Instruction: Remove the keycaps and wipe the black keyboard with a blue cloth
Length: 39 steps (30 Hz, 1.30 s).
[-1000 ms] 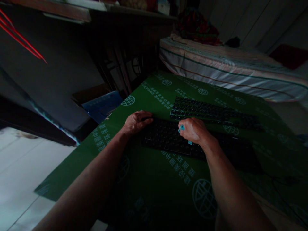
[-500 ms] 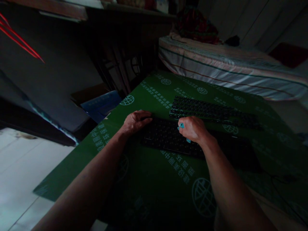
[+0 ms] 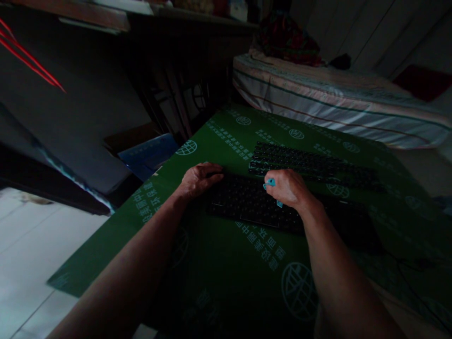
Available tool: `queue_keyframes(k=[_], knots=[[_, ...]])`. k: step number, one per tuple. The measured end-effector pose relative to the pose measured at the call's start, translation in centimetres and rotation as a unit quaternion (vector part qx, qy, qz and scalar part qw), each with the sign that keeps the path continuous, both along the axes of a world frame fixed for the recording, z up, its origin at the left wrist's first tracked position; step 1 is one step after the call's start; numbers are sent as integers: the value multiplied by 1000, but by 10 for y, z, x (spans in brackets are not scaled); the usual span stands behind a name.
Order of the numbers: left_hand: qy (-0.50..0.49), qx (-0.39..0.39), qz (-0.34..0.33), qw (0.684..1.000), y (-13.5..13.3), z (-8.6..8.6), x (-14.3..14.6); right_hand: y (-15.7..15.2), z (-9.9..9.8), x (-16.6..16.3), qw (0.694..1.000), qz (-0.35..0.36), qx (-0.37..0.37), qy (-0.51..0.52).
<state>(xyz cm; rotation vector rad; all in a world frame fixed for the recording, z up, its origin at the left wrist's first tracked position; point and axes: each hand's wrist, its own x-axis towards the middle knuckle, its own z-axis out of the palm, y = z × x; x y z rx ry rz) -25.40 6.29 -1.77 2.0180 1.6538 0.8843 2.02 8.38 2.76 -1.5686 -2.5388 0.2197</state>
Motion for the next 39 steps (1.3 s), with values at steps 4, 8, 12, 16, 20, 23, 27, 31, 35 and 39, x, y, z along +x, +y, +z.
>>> queue_keyframes(k=[4,8,12,16,20,23,27,31,35,39], knots=[[2,4,-7,1000,0,-1,-1,1,3,7,1000,-6,-7,16],[4,4,-3,1000,0,0,0,0,2,2,999,25,-34,11],[7,-1,4,1000,-1,1,1,-3,1,-5,999,34,-28,-21],[3,0,-1,1000,-1,0,0,-2,1,-4,999,30,-23,-35],[-5,1,-7,1000,0,0,0,-1,0,-3,999,35,-16,-35],[-5,1,-6,1000,-1,1,1,-1,0,-2,999,37,-11,-32],[-2,1,-5,1000,-2,2,1,-2,1,-2,999,42,-10,-31],[0,3,-4,1000,-1,0,0,-1,1,-1,998,45,-6,-34],[0,-1,-2,1000,0,-1,0,0,-2,1,998,53,-9,-33],[3,-1,-2,1000,0,-1,0,1,-4,2,998,59,1,-21]])
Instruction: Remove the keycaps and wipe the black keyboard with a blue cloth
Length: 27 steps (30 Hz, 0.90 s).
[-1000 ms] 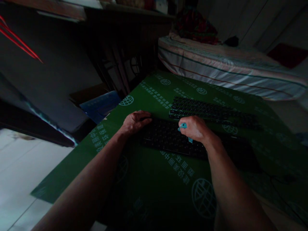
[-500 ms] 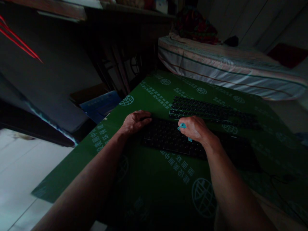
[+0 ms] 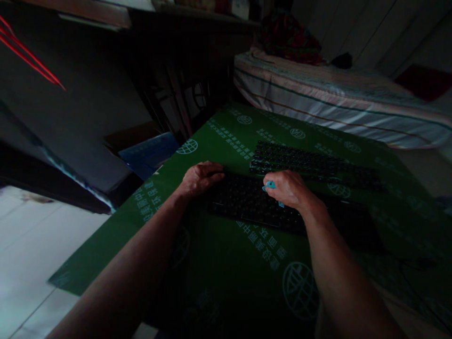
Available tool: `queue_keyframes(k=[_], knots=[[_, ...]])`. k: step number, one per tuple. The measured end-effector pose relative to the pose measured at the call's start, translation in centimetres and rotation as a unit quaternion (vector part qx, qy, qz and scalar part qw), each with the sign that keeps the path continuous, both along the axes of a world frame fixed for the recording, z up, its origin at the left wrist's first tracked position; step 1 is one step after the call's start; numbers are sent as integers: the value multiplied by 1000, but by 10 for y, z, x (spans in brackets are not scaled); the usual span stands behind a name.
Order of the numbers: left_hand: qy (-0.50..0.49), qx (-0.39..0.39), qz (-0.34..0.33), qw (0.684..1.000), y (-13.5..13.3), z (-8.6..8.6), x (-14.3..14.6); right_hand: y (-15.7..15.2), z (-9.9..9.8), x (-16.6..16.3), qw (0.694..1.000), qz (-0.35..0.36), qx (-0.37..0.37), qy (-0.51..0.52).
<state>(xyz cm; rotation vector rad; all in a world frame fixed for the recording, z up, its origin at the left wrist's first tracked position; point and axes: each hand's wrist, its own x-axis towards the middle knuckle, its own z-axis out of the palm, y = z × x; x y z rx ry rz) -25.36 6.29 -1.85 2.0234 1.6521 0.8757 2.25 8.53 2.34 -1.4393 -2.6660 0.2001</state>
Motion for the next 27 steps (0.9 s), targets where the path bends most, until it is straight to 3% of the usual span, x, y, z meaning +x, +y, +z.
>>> queue_keyframes(k=[27], knots=[[-7,11,-4,1000,1,-1,-2,-1,10,4,998,-35,-43,4]])
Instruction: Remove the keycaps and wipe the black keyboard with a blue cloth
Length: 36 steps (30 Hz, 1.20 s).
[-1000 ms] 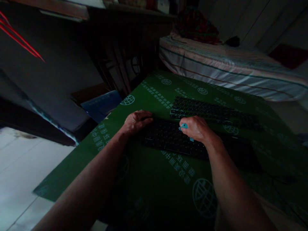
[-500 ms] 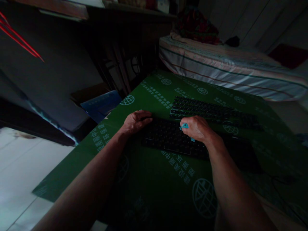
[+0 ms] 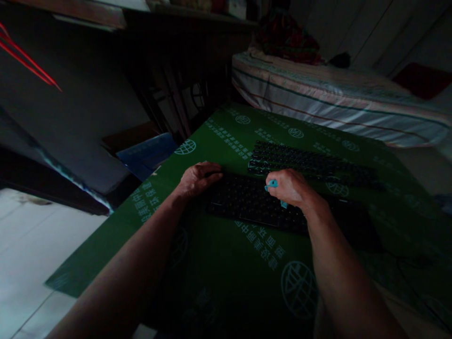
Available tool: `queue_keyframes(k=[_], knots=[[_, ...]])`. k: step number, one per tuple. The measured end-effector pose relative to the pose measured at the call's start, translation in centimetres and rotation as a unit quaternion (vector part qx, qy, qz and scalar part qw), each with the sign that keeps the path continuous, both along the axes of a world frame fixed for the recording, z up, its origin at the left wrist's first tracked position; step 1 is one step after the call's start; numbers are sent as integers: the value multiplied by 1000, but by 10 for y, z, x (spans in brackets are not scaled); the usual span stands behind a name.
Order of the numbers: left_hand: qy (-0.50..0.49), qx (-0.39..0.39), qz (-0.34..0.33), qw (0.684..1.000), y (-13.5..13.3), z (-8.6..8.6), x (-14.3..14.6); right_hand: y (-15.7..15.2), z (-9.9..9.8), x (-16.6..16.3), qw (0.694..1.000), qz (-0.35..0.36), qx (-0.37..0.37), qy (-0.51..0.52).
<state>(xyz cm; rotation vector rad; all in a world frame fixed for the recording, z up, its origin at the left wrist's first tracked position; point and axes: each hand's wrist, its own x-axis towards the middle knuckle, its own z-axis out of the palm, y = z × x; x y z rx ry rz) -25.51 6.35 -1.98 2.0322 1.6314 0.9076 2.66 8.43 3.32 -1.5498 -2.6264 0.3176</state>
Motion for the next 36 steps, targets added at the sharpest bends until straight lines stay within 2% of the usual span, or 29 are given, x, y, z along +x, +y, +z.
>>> queue_keyframes(k=[36], knots=[[-2,-10,9,1000,-1,4,1,1,1,2,1000,-7,-6,-2]])
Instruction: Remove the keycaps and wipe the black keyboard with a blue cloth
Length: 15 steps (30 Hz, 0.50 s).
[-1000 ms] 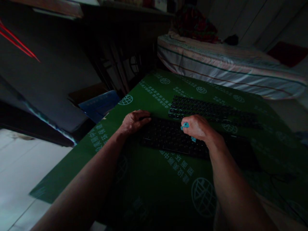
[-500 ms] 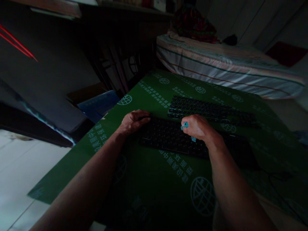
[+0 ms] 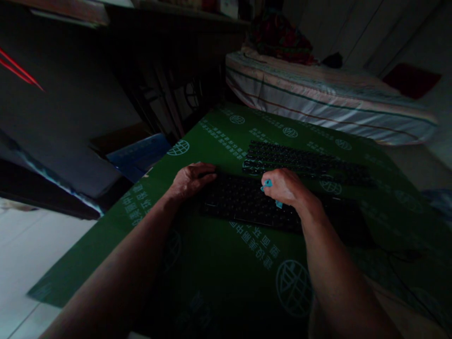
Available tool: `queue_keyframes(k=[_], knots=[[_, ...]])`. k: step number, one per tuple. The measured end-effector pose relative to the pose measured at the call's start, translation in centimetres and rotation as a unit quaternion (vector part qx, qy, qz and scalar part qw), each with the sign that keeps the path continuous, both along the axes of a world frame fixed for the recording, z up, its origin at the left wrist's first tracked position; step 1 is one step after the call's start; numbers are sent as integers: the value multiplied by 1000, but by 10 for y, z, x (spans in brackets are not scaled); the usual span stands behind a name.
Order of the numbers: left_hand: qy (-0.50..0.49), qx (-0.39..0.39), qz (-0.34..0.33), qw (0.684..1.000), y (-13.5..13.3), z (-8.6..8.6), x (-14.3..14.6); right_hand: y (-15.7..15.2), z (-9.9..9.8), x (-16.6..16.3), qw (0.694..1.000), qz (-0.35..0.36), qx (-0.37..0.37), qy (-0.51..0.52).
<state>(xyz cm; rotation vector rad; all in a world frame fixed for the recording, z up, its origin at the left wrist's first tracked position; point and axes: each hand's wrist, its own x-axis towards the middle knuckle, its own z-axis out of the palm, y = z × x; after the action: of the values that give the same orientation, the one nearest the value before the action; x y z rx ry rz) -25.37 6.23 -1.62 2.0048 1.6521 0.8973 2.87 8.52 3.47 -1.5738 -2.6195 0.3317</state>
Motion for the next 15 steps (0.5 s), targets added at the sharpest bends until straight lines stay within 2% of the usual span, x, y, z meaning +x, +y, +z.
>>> queue_keyframes(k=[15], knots=[[-5,-7,-2,1000,0,2,1,0,-1,-1,1000,-3,-6,-19]])
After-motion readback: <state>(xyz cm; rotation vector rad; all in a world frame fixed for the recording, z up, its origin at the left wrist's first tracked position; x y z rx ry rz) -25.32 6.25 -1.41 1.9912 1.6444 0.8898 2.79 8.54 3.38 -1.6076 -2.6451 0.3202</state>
